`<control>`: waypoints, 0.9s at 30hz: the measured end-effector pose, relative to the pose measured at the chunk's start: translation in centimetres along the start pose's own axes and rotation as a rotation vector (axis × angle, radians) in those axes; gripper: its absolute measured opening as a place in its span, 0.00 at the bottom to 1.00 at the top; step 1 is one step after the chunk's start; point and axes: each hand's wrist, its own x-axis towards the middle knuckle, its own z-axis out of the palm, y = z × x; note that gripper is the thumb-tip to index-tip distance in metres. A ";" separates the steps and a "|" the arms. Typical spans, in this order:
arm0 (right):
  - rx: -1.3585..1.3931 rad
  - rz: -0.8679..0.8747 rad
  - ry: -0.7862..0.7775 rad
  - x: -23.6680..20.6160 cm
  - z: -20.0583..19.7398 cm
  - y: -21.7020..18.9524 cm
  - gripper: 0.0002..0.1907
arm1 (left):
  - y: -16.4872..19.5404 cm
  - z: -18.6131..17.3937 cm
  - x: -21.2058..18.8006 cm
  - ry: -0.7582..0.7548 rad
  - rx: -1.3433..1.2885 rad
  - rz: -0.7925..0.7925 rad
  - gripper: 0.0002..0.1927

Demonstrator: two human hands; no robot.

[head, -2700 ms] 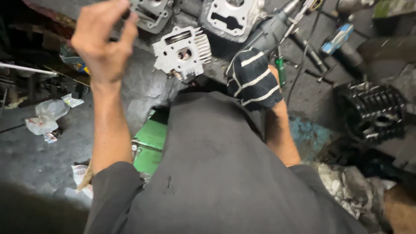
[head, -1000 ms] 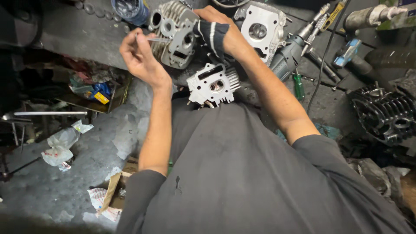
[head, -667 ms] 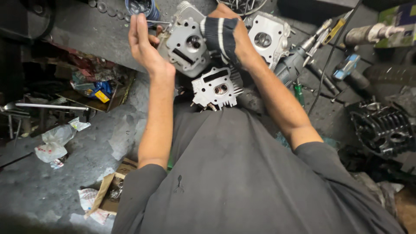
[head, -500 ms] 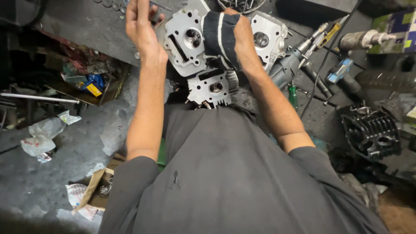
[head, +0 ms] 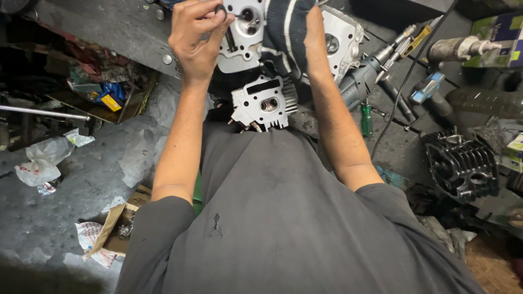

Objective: The person wipes motorcycle cylinder heads and related engine parts with a striped cloth, rubbing the machined surfaces and fins, and presses a small component into one cylinder head by hand. They then place a cleaned cylinder head into a clear plastic bag and wrap it.

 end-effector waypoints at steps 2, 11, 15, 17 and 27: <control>0.012 0.009 0.025 -0.1 -0.4 0.4 0.13 | 0.2 0.5 0.0 0.000 -0.011 -0.007 0.11; 0.050 0.017 0.052 -1.1 -0.6 1.1 0.16 | 0.8 -0.3 1.8 -0.179 0.118 0.171 0.12; 0.060 0.021 0.050 -1.0 -0.5 1.0 0.17 | 1.6 -0.7 2.1 -0.300 0.190 0.221 0.14; 0.062 0.024 0.052 -0.9 -0.5 1.0 0.17 | 1.6 -0.6 2.3 -0.315 0.212 0.248 0.15; 0.095 0.025 0.058 -1.1 -0.3 1.6 0.21 | 2.2 -0.8 2.6 -0.477 0.283 0.189 0.16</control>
